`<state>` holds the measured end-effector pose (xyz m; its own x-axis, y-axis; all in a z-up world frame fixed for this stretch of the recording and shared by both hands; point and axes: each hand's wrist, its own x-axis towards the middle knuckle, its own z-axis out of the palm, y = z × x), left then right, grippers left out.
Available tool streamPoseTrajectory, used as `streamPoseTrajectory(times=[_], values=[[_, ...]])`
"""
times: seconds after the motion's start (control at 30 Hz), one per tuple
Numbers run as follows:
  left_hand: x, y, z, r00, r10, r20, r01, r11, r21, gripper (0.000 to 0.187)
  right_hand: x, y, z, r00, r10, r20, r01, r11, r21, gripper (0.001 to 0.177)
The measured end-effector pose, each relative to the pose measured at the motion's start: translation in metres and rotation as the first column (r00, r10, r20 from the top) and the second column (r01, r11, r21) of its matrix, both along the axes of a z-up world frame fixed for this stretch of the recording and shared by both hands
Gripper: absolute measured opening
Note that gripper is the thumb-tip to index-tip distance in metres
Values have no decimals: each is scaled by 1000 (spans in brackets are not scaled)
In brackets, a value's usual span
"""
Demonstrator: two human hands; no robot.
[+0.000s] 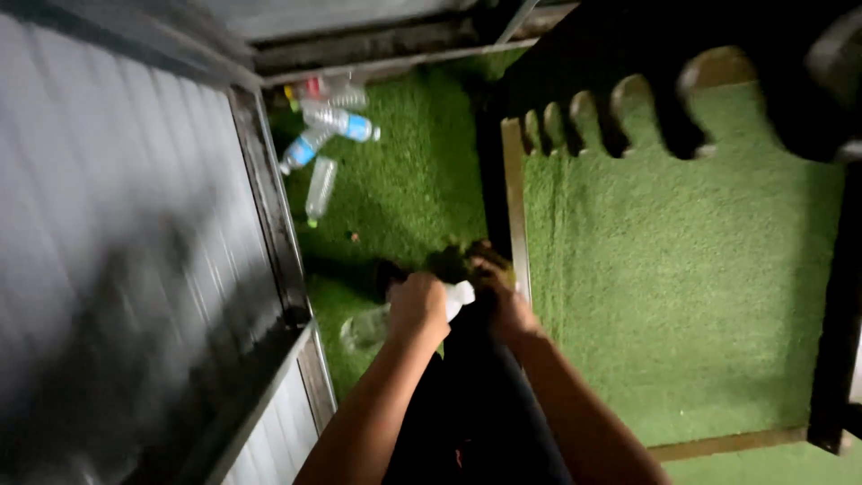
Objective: Cleaning and wiping down gym weight racks and machines using a cloth and water.
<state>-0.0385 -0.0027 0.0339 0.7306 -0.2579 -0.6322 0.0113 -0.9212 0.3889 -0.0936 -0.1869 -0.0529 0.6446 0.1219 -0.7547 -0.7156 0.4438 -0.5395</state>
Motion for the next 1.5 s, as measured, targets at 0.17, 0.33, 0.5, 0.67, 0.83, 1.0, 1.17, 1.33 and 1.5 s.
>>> streamPoseTrajectory(times=[0.17,0.33,0.5,0.67,0.83,1.0,1.17,1.33,1.5], values=[[-9,-3,33,984,-173,-41,177,975,132,25,-12,34,82,932,221,288,-180,970,-160,43],[2,12,95,958,-285,21,278,946,168,33,-9,34,172,864,327,383,-206,923,-324,44],[11,16,159,955,-289,75,290,957,-8,67,-5,13,242,904,231,359,-121,945,-303,43],[25,-8,230,910,-20,414,218,873,-436,74,11,-47,289,788,148,597,293,763,-576,39],[40,-32,318,898,-14,439,247,844,-477,54,46,-79,431,581,303,755,601,467,-649,40],[49,-39,370,848,39,529,308,776,-550,56,108,-90,518,552,665,504,754,-139,-642,44],[62,-43,422,827,79,557,272,812,-517,62,187,-109,500,753,658,13,446,-495,-746,30],[72,-46,480,757,120,642,294,816,-499,58,271,-139,463,747,654,-115,230,-417,-879,31],[95,-54,545,334,156,930,476,824,-309,68,291,-144,474,605,726,327,541,-73,-838,41]])
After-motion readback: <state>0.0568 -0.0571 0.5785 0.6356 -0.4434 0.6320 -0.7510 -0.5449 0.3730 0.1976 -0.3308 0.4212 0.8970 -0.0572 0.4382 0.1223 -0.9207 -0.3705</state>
